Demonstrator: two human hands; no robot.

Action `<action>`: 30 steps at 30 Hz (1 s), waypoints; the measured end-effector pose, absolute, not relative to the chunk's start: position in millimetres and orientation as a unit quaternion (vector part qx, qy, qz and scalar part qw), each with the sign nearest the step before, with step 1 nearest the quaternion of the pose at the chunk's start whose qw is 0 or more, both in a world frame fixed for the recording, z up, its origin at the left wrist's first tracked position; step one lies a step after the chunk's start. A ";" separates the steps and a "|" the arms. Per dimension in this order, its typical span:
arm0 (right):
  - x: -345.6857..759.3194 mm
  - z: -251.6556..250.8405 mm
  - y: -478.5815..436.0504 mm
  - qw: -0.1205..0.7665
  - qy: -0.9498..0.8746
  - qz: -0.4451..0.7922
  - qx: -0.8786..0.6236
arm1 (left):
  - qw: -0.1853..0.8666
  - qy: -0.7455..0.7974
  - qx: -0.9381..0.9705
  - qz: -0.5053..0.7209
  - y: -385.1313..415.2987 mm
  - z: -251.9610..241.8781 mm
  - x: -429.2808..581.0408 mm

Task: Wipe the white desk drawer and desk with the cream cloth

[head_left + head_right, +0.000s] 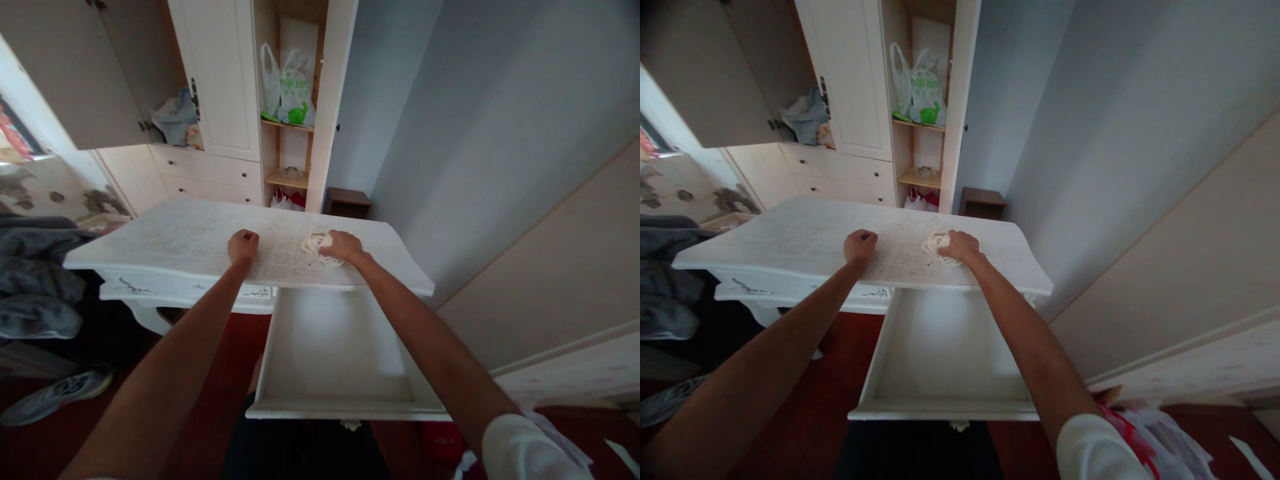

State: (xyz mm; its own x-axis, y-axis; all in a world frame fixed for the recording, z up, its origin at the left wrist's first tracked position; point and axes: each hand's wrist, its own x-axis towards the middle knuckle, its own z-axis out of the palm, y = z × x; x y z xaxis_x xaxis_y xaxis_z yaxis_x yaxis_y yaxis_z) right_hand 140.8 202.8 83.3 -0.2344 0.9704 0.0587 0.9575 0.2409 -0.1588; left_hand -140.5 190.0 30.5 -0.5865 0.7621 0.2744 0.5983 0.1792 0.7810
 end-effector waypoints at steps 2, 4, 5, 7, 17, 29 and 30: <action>145.2 83.8 195.3 0.124 -0.764 0.029 -0.632 | 0.092 0.763 0.446 0.459 190.4 30.8 -140.4; 153.2 78.7 181.6 0.184 -0.755 0.047 -0.628 | 0.093 0.765 0.446 0.454 191.2 30.8 -140.3; 158.4 74.7 172.0 0.211 -0.761 0.065 -0.610 | 0.092 0.766 0.447 0.453 191.7 30.7 -140.2; 169.5 65.1 147.0 0.248 -0.796 0.096 -0.543 | 0.086 0.766 0.447 0.455 192.8 30.1 -140.0; 205.1 -23.9 42.6 0.184 -0.921 0.097 -0.328 | 0.089 0.770 0.454 0.439 192.9 30.0 -136.2; 143.2 -82.9 62.5 0.298 -0.742 0.086 -0.595 | 0.092 0.770 0.455 0.438 190.1 30.9 -134.6; 135.0 -81.7 62.0 0.277 -0.749 0.082 -0.596 | 0.090 0.770 0.456 0.437 190.2 30.7 -134.6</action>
